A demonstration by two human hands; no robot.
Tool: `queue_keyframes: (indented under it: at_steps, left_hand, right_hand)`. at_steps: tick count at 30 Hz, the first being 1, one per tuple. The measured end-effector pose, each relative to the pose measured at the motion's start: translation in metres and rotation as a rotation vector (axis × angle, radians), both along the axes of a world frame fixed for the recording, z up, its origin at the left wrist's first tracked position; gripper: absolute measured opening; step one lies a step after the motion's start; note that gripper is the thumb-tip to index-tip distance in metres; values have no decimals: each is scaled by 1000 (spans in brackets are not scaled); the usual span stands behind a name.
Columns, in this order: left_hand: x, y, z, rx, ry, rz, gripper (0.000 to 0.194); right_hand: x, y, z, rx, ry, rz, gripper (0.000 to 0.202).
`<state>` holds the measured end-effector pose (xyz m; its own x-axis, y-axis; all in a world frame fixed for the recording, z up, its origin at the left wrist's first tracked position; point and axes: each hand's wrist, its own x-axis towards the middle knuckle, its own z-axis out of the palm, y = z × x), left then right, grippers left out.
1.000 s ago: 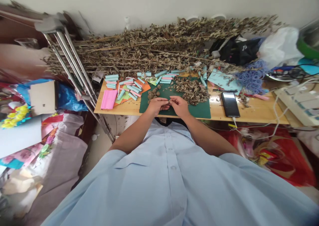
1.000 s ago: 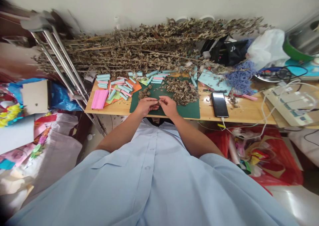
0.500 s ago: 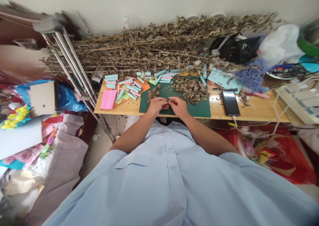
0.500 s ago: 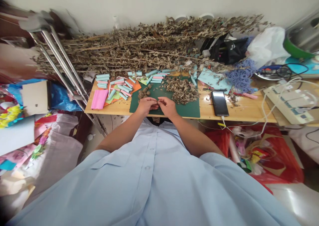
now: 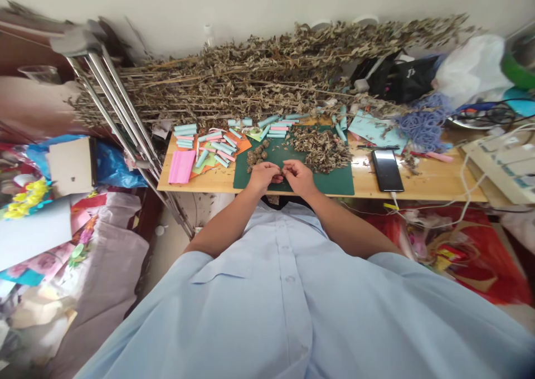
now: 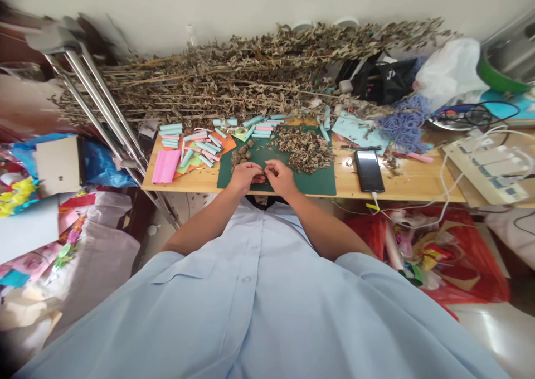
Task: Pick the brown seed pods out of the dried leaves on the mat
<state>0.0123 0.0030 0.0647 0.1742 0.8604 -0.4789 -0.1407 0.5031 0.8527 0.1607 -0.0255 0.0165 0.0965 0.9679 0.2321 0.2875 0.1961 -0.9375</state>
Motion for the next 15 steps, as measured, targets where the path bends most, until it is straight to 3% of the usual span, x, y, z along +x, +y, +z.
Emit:
queue_keyframes:
  at_steps: [8, 15]
  left_hand:
    - [-4, 0, -4, 26, -48, -13, 12]
    - [-4, 0, -3, 10, -65, 28, 15]
  right_hand:
    - [-2, 6, -2, -35, 69, -41, 30]
    - [-5, 4, 2, -3, 39, 21, 31]
